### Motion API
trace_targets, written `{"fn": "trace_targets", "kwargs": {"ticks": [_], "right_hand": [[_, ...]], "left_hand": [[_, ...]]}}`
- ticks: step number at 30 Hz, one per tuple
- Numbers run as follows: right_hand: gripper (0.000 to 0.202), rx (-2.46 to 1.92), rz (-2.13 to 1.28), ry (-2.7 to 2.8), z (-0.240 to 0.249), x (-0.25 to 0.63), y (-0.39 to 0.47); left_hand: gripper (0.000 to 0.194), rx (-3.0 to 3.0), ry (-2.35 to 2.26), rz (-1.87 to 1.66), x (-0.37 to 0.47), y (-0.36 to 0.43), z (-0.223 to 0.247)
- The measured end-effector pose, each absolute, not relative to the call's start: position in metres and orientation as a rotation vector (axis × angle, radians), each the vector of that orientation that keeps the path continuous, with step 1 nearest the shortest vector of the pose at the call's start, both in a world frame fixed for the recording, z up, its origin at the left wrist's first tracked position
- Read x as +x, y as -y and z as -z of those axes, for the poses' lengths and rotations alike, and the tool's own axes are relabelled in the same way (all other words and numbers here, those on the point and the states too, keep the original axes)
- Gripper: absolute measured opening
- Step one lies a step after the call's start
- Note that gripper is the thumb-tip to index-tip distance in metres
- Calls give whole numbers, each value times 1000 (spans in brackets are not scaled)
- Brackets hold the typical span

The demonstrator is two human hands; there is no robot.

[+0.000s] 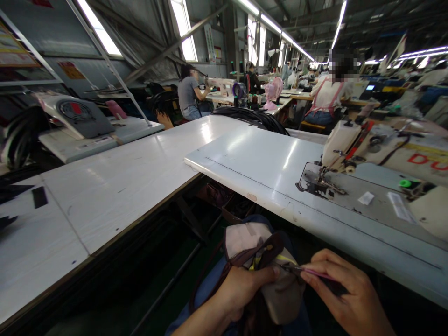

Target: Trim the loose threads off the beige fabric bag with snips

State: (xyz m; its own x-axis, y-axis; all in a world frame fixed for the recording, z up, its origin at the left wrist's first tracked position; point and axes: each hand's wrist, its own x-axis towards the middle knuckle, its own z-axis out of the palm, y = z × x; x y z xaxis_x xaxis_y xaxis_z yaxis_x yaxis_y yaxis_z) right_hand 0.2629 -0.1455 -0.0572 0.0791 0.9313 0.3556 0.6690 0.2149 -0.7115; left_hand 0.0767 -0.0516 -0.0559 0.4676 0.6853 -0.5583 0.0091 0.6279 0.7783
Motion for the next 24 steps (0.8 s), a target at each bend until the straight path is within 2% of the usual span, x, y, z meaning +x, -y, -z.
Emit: {"fn": "trace_targets", "kwargs": {"ticks": [24], "right_hand": [[9,-1502,-379,1691,54,263,142]], "left_hand": [[40,843,-1050,-459,77,52,58]]}}
